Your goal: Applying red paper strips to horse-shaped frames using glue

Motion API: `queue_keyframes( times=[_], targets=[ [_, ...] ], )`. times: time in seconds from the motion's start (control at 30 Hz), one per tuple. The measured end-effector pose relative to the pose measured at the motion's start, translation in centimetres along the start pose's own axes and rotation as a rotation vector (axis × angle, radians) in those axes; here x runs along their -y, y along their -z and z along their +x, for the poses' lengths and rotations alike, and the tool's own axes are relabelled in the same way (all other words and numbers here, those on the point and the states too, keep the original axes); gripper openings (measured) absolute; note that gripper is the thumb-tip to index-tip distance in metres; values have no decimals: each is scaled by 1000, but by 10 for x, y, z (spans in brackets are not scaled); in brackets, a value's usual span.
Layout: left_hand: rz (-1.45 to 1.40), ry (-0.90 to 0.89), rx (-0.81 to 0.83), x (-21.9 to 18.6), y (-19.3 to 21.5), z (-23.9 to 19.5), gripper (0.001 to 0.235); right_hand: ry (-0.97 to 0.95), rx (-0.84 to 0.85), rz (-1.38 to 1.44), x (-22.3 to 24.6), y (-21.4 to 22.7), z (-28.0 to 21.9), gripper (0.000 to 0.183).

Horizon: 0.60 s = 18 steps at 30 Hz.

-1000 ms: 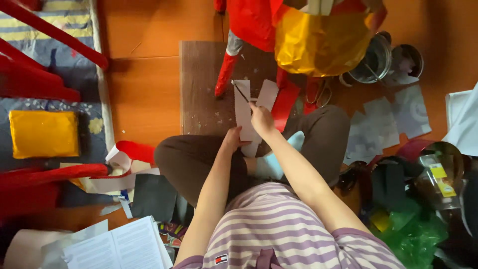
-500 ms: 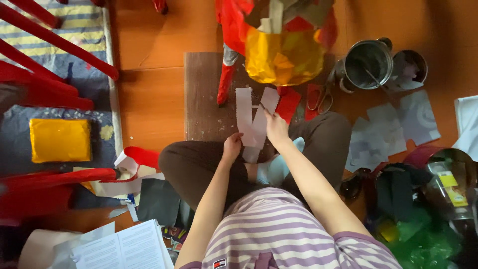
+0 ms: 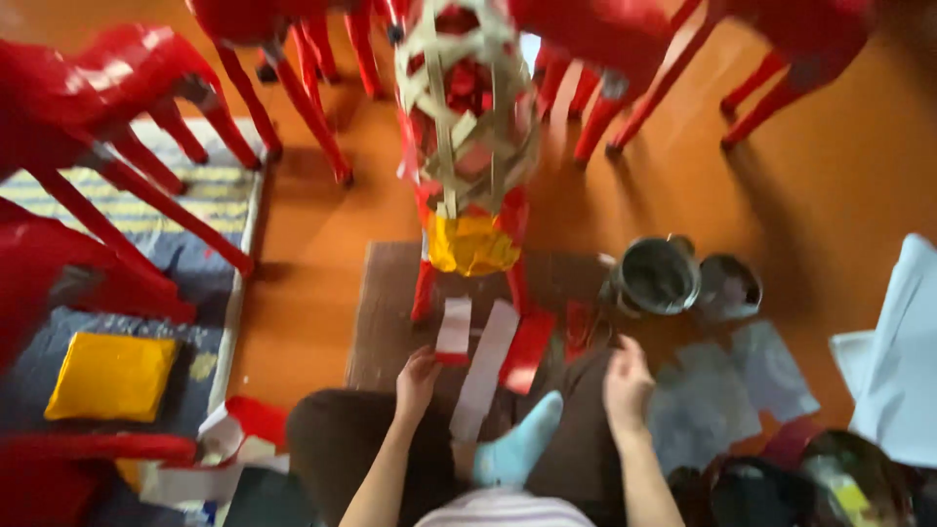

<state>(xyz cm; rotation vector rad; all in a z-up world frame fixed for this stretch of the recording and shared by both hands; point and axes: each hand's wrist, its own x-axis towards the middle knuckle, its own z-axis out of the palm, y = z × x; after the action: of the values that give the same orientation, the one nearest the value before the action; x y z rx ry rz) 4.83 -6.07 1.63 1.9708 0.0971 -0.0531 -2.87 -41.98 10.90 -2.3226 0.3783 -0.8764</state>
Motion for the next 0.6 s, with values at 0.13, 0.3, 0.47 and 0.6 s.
queue_keyframes(
  times=[0.13, 0.3, 0.47, 0.6],
  targets=[
    [-285, 45, 36, -80, 17, 14, 22, -379, 230, -322, -92, 19, 52, 45],
    [-152, -51, 18, -153, 22, 10, 12, -155, 446, -677, -68, 8, 113, 55],
    [-129, -129, 162, -199, 14, -7, 15, 173, 715, 338, 141, 19, 104, 30],
    [-120, -271, 168, -236, 32, -21, 15, 483, 695, 367, 203, 20, 88, 32]
  ],
)
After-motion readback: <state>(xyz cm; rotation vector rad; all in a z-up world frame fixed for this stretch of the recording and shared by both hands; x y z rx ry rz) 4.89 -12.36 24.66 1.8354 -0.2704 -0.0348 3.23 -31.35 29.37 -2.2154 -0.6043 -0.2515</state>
